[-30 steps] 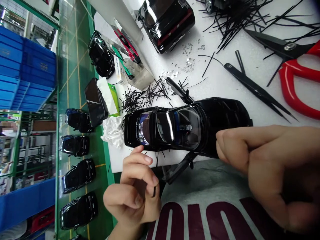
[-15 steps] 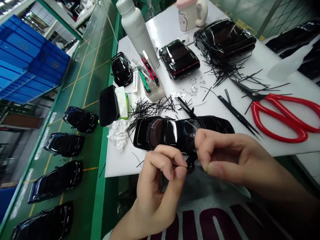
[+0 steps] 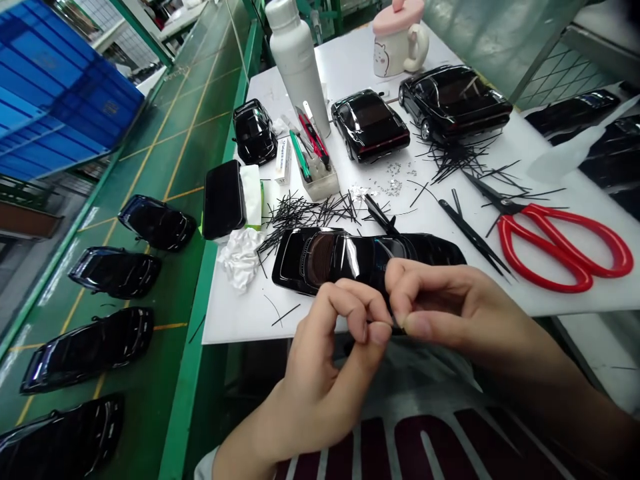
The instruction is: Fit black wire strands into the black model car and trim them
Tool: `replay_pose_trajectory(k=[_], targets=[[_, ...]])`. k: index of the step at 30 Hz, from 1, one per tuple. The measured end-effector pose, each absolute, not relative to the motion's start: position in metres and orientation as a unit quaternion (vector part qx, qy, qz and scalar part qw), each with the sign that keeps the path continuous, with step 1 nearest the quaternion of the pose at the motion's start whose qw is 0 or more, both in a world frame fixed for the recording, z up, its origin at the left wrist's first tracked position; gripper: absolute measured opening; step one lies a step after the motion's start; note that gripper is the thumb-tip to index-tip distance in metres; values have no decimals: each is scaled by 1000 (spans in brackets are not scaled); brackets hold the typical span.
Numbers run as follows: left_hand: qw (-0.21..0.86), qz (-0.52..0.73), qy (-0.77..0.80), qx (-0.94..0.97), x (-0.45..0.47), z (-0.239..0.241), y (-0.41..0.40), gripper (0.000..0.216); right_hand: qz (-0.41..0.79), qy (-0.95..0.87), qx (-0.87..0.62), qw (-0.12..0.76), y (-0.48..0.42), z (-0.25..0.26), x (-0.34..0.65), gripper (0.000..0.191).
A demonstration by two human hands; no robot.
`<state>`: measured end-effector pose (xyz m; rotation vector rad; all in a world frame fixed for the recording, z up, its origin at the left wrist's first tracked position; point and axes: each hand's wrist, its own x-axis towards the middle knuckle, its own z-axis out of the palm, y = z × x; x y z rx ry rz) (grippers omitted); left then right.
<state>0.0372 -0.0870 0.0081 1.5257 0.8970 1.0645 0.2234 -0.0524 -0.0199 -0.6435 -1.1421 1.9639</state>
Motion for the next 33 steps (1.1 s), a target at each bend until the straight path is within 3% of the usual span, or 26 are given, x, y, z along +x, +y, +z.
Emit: replay_pose_trajectory(k=[33], targets=[[486, 482, 379, 623, 41, 7, -89, 28, 731, -507, -262, 374, -51, -18, 225, 11]])
